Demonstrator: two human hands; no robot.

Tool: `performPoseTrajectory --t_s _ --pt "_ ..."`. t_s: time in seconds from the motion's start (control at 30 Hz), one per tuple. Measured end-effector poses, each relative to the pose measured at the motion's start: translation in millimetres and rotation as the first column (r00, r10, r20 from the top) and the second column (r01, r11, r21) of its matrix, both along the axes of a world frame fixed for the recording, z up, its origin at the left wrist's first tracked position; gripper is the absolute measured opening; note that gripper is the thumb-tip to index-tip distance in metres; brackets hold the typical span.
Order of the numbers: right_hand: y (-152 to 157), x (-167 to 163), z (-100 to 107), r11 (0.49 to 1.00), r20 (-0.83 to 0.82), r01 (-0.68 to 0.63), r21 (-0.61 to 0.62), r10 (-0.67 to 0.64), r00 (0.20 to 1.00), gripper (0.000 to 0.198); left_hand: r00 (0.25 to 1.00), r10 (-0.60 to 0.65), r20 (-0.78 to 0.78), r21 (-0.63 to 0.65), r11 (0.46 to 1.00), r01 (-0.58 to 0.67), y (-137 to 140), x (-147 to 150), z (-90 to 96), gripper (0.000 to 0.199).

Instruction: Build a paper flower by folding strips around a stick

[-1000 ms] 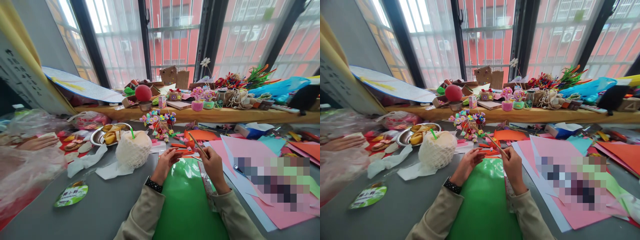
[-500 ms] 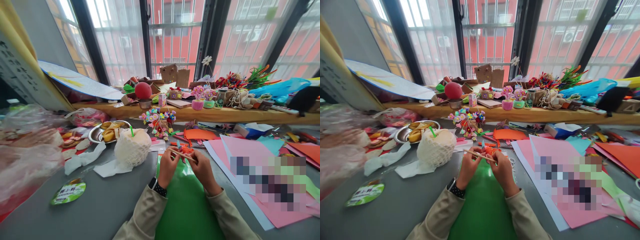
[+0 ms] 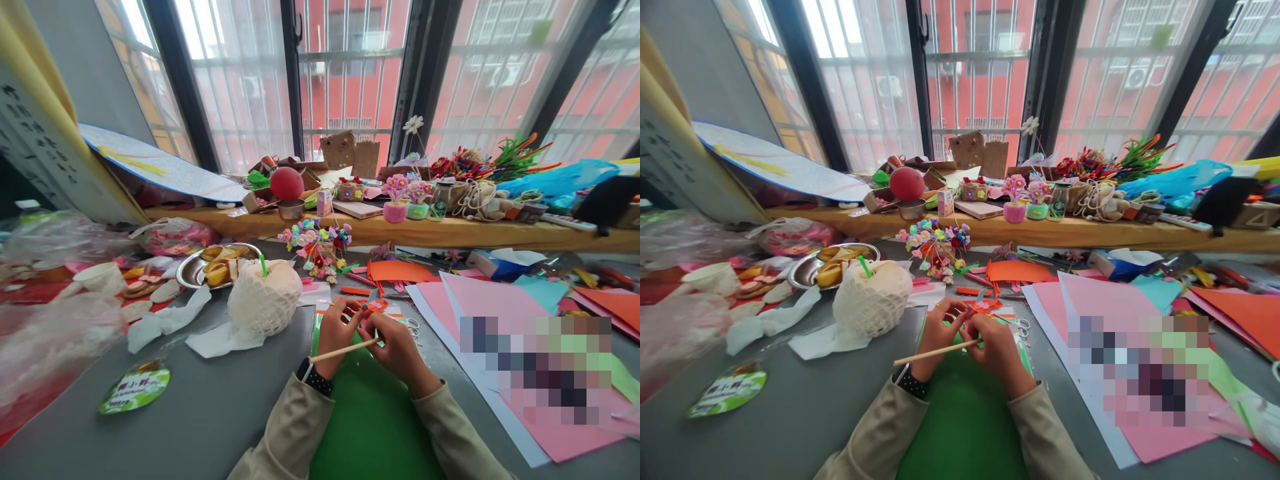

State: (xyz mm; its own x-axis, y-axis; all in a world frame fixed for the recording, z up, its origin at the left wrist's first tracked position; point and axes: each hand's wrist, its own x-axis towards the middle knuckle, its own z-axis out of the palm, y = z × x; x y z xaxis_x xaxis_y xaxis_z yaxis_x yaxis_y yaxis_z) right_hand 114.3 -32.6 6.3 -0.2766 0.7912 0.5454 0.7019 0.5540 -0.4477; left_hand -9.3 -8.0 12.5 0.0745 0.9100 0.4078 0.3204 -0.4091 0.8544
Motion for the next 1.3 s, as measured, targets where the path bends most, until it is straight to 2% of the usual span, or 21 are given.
performPoseTrajectory --t_s 0.27,0.5,0.63,0.77,0.9,0.97,1.07,1.2,1.3 --pt "0 -1 0 0.999 0.012 -0.033 -0.017 0.033 0.999 0.01 0.993 -0.096 0.062 -0.009 0.995 0.097 0 -2 4.3 0.012" --pt "1 -2 -2 1.0 0.052 -0.008 -0.005 0.009 0.999 0.008 0.99 -0.077 -0.118 0.138 0.986 0.093 -1 -4 5.8 0.008" --pt "1 -2 -3 1.0 0.059 0.001 -0.026 0.001 0.998 0.008 0.985 -0.079 -0.15 0.124 0.987 0.098 1 -4 2.5 0.011" --pt "2 7 1 0.998 0.035 -0.044 -0.05 0.046 0.998 0.009 0.989 -0.073 -0.126 0.082 0.993 0.084 2 -3 -1.9 0.016" --pt "7 28 10 0.996 -0.095 0.055 -0.072 -0.061 0.994 0.02 0.991 -0.079 -0.108 0.076 0.993 0.088 3 -4 -3.9 0.016" --pt "11 38 12 0.992 -0.064 0.112 -0.062 -0.115 0.991 0.024 0.991 -0.077 -0.113 0.082 0.993 0.086 3 -4 -3.8 0.016" --pt "16 46 10 0.988 0.013 0.108 -0.107 -0.107 0.994 0.034 0.99 -0.072 -0.122 0.083 0.993 0.082 4 -4 -3.5 0.016" --pt "19 44 3 0.984 0.047 0.101 -0.145 -0.095 0.994 0.026 0.988 -0.086 -0.131 0.077 0.992 0.096 3 -3 -3.8 0.015" --pt "17 40 2 0.99 -0.001 0.107 -0.09 -0.107 0.994 0.021 0.98 -0.126 -0.154 0.111 0.983 0.144 0 -2 -2.9 0.016"
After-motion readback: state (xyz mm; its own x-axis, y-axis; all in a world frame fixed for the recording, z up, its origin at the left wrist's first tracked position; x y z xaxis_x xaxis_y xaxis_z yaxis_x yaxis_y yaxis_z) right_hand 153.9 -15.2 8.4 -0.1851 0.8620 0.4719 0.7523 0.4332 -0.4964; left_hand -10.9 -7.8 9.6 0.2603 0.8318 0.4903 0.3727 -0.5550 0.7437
